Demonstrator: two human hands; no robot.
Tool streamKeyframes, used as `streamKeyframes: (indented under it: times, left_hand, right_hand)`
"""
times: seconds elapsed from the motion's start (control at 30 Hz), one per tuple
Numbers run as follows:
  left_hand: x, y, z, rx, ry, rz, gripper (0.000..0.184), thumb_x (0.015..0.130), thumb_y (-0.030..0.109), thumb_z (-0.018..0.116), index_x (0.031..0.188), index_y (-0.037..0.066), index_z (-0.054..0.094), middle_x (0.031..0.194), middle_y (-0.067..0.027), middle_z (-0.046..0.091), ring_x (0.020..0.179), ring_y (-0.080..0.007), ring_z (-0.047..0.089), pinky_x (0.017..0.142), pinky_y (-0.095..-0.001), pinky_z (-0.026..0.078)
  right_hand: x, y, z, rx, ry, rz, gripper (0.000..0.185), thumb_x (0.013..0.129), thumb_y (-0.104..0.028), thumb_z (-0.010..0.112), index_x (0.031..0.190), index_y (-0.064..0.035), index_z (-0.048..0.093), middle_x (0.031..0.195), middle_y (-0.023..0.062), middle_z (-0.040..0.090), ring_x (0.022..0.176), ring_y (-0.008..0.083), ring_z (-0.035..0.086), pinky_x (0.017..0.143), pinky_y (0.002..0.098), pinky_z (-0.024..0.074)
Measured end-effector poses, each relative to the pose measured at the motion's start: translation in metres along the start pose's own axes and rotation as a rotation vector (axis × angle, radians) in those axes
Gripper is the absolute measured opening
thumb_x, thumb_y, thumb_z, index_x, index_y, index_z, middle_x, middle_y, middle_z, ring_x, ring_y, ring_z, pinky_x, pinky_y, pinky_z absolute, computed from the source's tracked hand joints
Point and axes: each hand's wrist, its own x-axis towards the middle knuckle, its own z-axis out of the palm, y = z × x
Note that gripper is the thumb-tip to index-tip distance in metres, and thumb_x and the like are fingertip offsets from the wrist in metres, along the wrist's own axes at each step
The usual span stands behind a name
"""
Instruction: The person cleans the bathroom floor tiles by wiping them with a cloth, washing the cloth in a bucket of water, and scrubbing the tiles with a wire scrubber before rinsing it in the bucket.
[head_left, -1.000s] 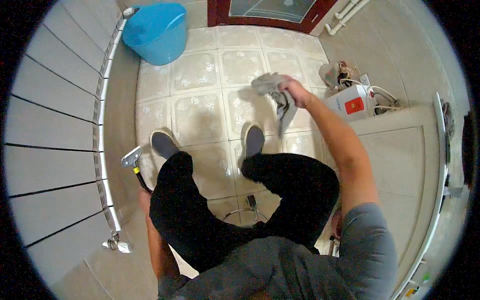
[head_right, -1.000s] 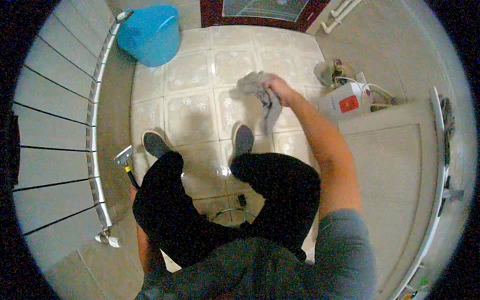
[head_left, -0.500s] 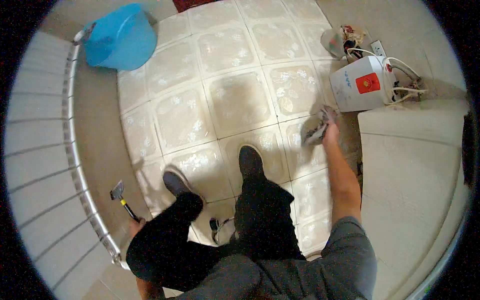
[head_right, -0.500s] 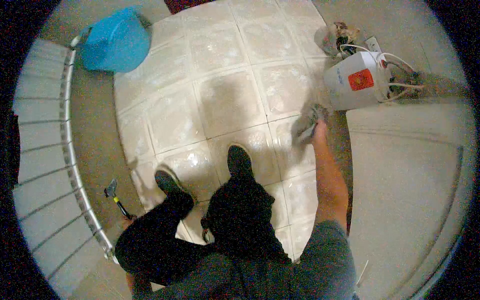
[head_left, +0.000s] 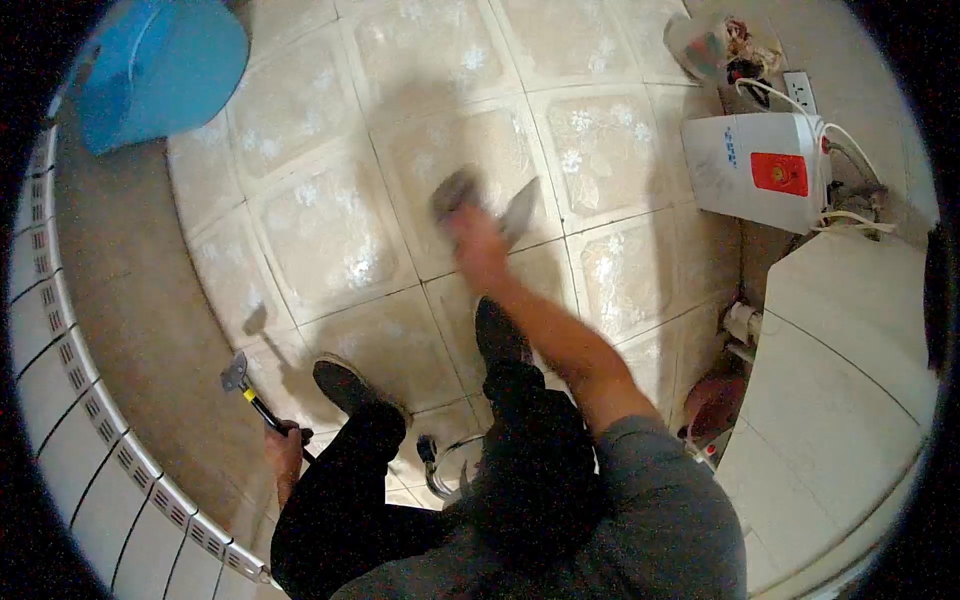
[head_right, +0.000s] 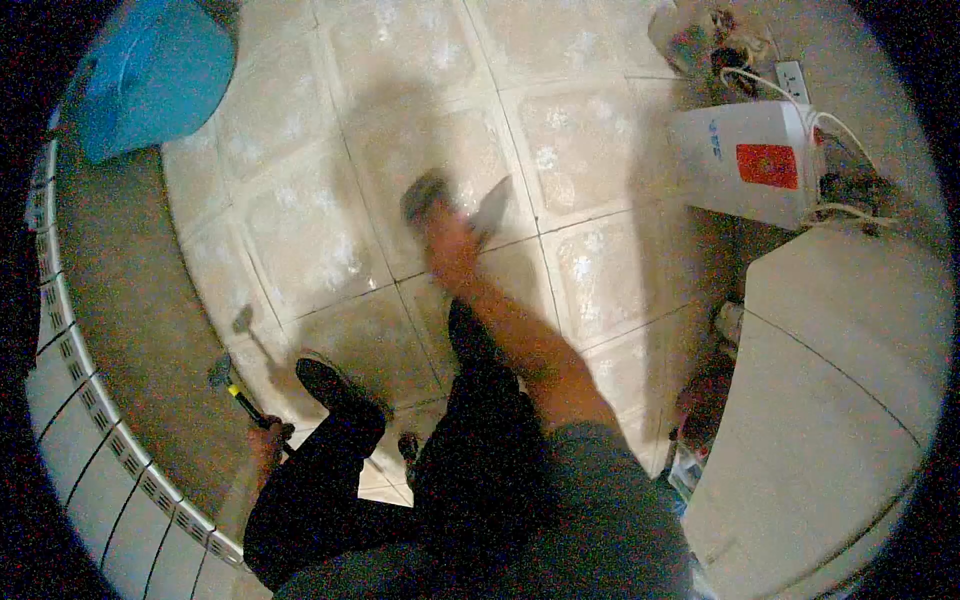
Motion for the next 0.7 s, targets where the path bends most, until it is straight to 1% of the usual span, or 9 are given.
streamKeyframes:
  times: [0.03, 0.13, 0.2, 0.3, 0.37, 0.4, 0.53, 0.63, 0.7]
  left_hand:
    - [-0.003, -0.003, 0.000, -0.004, -0.006, -0.010, 0.018, 0.080, 0.004, 0.057, 0.096, -0.004, 0.053, 0.076, -0.0139, 0.065, 0.066, -0.0234, 0.071, 0.061, -0.0345, 0.059]
    - [-0.007, 0.022, 0.003, -0.310, -0.074, 0.132, 0.018, 0.079, 0.000, 0.056, 0.096, -0.002, 0.052, 0.082, -0.0123, 0.063, 0.066, -0.0265, 0.070, 0.060, -0.0350, 0.058]
    - [0.003, 0.036, -0.001, -0.266, -0.020, 0.196, 0.018, 0.079, 0.000, 0.056, 0.096, -0.002, 0.051, 0.083, -0.0125, 0.063, 0.065, -0.0260, 0.068, 0.060, -0.0355, 0.057]
    - [0.028, 0.048, -0.011, -0.108, 0.046, 0.264, 0.019, 0.079, -0.001, 0.056, 0.098, -0.002, 0.051, 0.082, -0.0125, 0.062, 0.065, -0.0248, 0.067, 0.060, -0.0366, 0.055]
    - [0.045, 0.066, -0.020, 0.010, 0.058, 0.269, 0.021, 0.079, -0.001, 0.056, 0.099, -0.002, 0.050, 0.080, -0.0124, 0.061, 0.066, -0.0241, 0.066, 0.062, -0.0372, 0.054]
    - [0.051, 0.081, -0.025, 0.004, 0.002, 0.258, 0.022, 0.079, 0.001, 0.057, 0.100, -0.002, 0.051, 0.079, -0.0128, 0.061, 0.068, -0.0241, 0.066, 0.063, -0.0378, 0.054]
    - [0.060, 0.174, -0.038, 0.237, 0.069, 0.332, 0.025, 0.081, 0.007, 0.058, 0.103, -0.003, 0.051, 0.077, -0.0145, 0.061, 0.077, -0.0279, 0.066, 0.068, -0.0404, 0.052]
    - [0.132, 0.174, -0.052, 0.505, 0.066, 0.449, 0.032, 0.081, 0.012, 0.057, 0.107, -0.004, 0.051, 0.087, -0.0200, 0.062, 0.084, -0.0343, 0.064, 0.074, -0.0435, 0.050]
    - [0.172, 0.181, -0.051, 0.650, 0.075, 0.474, 0.034, 0.081, 0.013, 0.056, 0.109, -0.005, 0.051, 0.090, -0.0217, 0.062, 0.086, -0.0363, 0.064, 0.077, -0.0443, 0.050]
  right_hand:
    - [-0.024, -0.037, -0.007, 0.309, -0.072, -0.088, 0.045, 0.072, -0.001, 0.059, 0.116, -0.0080, 0.065, 0.125, 0.0173, 0.058, 0.120, 0.0365, 0.053, 0.104, 0.0476, 0.0415]
    - [-0.051, -0.078, -0.026, 0.466, -0.384, -0.147, 0.055, 0.071, -0.001, 0.059, 0.126, -0.0089, 0.060, 0.129, 0.0157, 0.055, 0.124, 0.0328, 0.051, 0.106, 0.0441, 0.0409]
    - [-0.040, -0.070, -0.058, 0.989, -0.688, 0.261, 0.066, 0.071, -0.003, 0.059, 0.136, -0.0105, 0.051, 0.133, 0.0114, 0.051, 0.129, 0.0266, 0.046, 0.106, 0.0397, 0.0400]
    - [0.029, -0.014, -0.146, 1.117, -0.667, 0.530, 0.068, 0.072, -0.006, 0.057, 0.139, -0.0113, 0.045, 0.136, 0.0057, 0.047, 0.132, 0.0207, 0.039, 0.108, 0.0358, 0.0364]
    - [0.053, 0.075, -0.138, 1.061, -0.371, 0.306, 0.060, 0.076, -0.009, 0.055, 0.136, -0.0109, 0.047, 0.136, 0.0063, 0.047, 0.130, 0.0200, 0.041, 0.107, 0.0356, 0.0382]
    - [0.068, 0.119, -0.136, 1.204, -0.301, 0.483, 0.058, 0.077, -0.008, 0.054, 0.135, -0.0103, 0.047, 0.135, 0.0075, 0.048, 0.127, 0.0210, 0.044, 0.106, 0.0367, 0.0404]
    - [0.149, 0.174, -0.134, 1.040, -0.088, 0.627, 0.057, 0.083, -0.006, 0.058, 0.138, -0.0052, 0.045, 0.127, 0.0123, 0.058, 0.121, 0.0247, 0.053, 0.106, 0.0389, 0.0421]
    - [0.156, 0.103, -0.070, 0.145, 0.192, 0.241, 0.052, 0.082, -0.010, 0.060, 0.133, -0.0015, 0.054, 0.131, 0.0202, 0.058, 0.124, 0.0354, 0.052, 0.109, 0.0464, 0.0383]
    - [0.124, 0.034, -0.011, -0.035, -0.089, -0.028, 0.049, 0.082, -0.011, 0.058, 0.131, -0.0032, 0.056, 0.136, 0.0179, 0.055, 0.125, 0.0365, 0.051, 0.109, 0.0500, 0.0349]
